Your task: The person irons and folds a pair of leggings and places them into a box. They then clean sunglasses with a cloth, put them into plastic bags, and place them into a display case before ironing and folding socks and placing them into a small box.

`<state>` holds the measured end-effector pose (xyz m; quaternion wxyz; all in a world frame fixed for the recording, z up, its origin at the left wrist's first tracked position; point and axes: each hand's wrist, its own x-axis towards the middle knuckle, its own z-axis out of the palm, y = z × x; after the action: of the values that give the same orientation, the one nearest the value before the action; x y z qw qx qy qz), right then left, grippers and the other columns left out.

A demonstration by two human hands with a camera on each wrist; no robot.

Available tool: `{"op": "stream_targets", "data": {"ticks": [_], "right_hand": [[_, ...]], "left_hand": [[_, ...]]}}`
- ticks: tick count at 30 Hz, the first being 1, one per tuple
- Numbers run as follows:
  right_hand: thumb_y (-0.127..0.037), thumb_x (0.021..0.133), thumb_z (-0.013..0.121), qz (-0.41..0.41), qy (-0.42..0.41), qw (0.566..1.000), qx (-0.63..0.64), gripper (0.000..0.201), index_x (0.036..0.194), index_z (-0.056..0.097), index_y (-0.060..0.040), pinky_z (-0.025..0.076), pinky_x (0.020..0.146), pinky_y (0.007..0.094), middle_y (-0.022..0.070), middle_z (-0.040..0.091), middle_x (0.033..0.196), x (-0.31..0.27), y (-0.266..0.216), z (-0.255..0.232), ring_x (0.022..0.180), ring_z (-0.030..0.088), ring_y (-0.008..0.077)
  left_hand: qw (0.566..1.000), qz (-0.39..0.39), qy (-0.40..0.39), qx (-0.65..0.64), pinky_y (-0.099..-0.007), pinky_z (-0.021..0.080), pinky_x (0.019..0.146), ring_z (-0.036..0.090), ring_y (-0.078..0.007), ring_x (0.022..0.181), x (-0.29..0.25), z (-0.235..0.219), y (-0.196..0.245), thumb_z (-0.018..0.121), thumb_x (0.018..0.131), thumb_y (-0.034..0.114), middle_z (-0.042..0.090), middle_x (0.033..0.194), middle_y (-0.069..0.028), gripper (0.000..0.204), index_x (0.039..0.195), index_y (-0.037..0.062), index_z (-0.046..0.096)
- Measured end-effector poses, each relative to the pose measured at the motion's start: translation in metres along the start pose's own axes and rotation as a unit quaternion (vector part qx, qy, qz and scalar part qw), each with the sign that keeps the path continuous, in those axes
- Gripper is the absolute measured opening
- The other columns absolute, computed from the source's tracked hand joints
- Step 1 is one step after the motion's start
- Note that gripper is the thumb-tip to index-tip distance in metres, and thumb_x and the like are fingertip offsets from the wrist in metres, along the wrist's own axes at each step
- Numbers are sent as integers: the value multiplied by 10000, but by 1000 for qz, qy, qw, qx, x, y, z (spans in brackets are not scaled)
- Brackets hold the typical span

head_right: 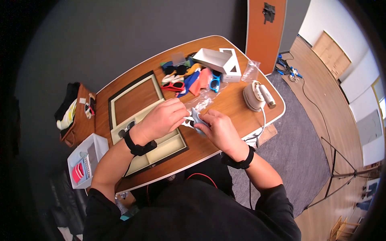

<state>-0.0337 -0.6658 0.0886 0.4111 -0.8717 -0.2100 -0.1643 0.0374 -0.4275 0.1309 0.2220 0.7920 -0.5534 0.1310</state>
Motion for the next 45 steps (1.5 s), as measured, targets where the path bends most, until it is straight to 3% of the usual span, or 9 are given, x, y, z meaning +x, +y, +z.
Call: {"op": "stream_targets", "data": {"ticks": [7,13,22,31,35,37,38,41,45], "right_hand": [[-188,929,782,-39,-124,986,-102,226,896,665,3,555,712,497,175,648,856,16,-37,41,816,691,397],[-130,917,790,-117,-84,983,-111,198,854,636,-23,543,676,484,145,603,822,6,-75,96,763,652,373],[-139,970,735,-151,-143,962,-178,176,909,610,-32,552,649,429,114,575,852,4,-96,124,803,657,296],[-80,969,757,-111,-45,987,-104,198,872,599,-10,498,591,491,168,579,790,12,-93,136,663,620,401],[-122,970,779,-27,14,999,-26,269,824,594,7,468,564,472,190,580,711,17,-80,141,593,596,375],[-149,979,791,111,3,992,67,302,814,598,15,433,541,417,170,543,657,18,-77,141,546,538,310],[-161,1009,779,127,8,987,94,260,862,666,21,424,549,326,88,589,641,18,-71,142,565,516,161],[-145,1036,754,184,24,936,298,199,955,730,36,442,583,263,7,660,711,19,-59,150,653,546,51],[-142,1039,757,239,21,877,417,200,1068,764,55,453,656,217,-7,704,836,25,-54,149,749,577,27]], "left_hand": [[995,-61,50,53,-436,545,843,650,-340,947,-67,-32,21,822,824,73,666,995,-132,364,1153,8,682],[927,-311,156,139,-456,550,851,668,-358,953,-141,-25,64,864,773,82,665,1012,-154,551,1269,6,637],[879,-364,173,253,-393,509,723,663,-252,810,-186,-6,83,825,867,223,646,861,-55,251,1005,65,686],[856,-367,192,308,-366,478,623,646,-229,700,-188,-15,81,835,884,182,631,789,-36,177,948,74,710],[826,-494,271,-6,-272,467,564,599,-121,576,-196,-26,72,757,965,65,699,765,-43,60,995,22,728],[734,-530,309,-291,-229,477,628,600,-70,660,-212,-25,63,727,1010,44,722,824,-24,54,1045,8,706],[717,-488,310,-390,-222,500,672,629,-76,735,-216,-33,60,692,1042,35,731,899,-47,62,1088,-4,675],[677,-448,259,-522,-226,515,669,649,-84,766,-225,-52,54,683,1046,35,736,935,-74,60,1084,-5,661],[741,-445,218,-452,-258,548,686,682,-108,778,-216,-57,53,669,1056,46,747,933,-84,54,1072,2,642]]}}
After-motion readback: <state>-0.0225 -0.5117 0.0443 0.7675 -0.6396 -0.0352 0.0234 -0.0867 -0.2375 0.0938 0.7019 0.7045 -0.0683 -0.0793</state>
